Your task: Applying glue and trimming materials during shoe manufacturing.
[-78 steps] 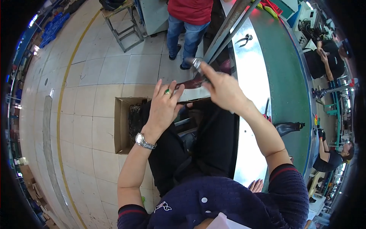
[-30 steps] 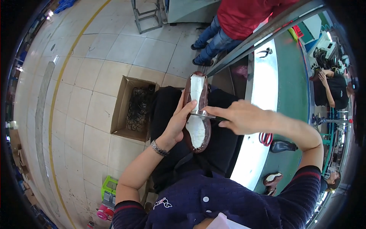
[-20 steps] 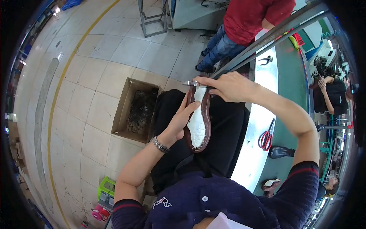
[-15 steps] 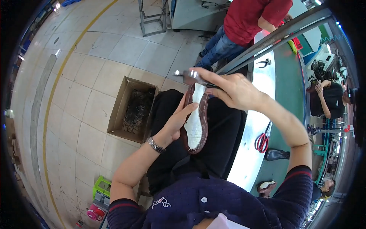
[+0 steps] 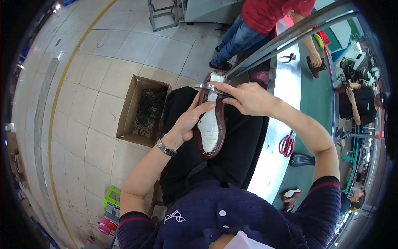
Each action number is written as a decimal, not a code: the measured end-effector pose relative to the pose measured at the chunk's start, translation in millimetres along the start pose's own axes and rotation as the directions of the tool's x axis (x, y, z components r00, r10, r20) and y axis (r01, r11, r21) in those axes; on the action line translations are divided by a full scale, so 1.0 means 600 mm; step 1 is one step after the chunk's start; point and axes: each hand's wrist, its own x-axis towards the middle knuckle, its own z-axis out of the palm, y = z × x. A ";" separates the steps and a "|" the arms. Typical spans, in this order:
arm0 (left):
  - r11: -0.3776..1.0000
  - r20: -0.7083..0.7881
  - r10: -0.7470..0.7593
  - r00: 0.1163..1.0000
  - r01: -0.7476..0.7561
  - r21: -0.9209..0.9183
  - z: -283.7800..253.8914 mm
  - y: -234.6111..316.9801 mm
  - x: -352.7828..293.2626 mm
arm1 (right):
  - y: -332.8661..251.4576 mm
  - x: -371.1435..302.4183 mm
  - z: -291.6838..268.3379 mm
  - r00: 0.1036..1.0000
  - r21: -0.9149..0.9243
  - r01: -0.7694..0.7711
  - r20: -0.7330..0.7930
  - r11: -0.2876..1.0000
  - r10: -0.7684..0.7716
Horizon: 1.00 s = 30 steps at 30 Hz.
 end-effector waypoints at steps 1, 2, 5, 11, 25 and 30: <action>1.000 -0.007 0.014 1.000 -0.014 -0.002 -0.002 0.008 0.005 | -0.005 0.008 -0.028 0.998 -0.129 0.036 0.051 0.991 -0.029; 1.000 -0.006 -0.013 1.000 0.012 -0.008 0.003 0.011 -0.004 | -0.015 -0.002 -0.039 0.998 -0.120 0.029 0.056 0.992 -0.022; 0.999 0.001 -0.035 0.999 0.035 0.014 0.013 0.015 -0.007 | -0.018 -0.020 -0.040 0.994 -0.047 0.075 -0.081 0.996 -0.078; 0.996 -0.023 -0.083 0.996 0.084 0.021 -0.005 0.012 -0.005 | -0.021 -0.012 -0.017 0.997 -0.155 0.078 -0.003 0.985 -0.080; 0.964 0.206 0.069 0.976 -0.012 -0.266 -0.022 -0.054 -0.047 | -0.044 -0.085 -0.034 0.987 0.043 0.007 0.163 0.999 -0.014; 0.863 0.213 0.071 0.975 0.047 -0.503 -0.016 -0.086 -0.056 | -0.106 -0.102 0.009 0.986 -0.470 0.105 -0.068 0.876 -0.155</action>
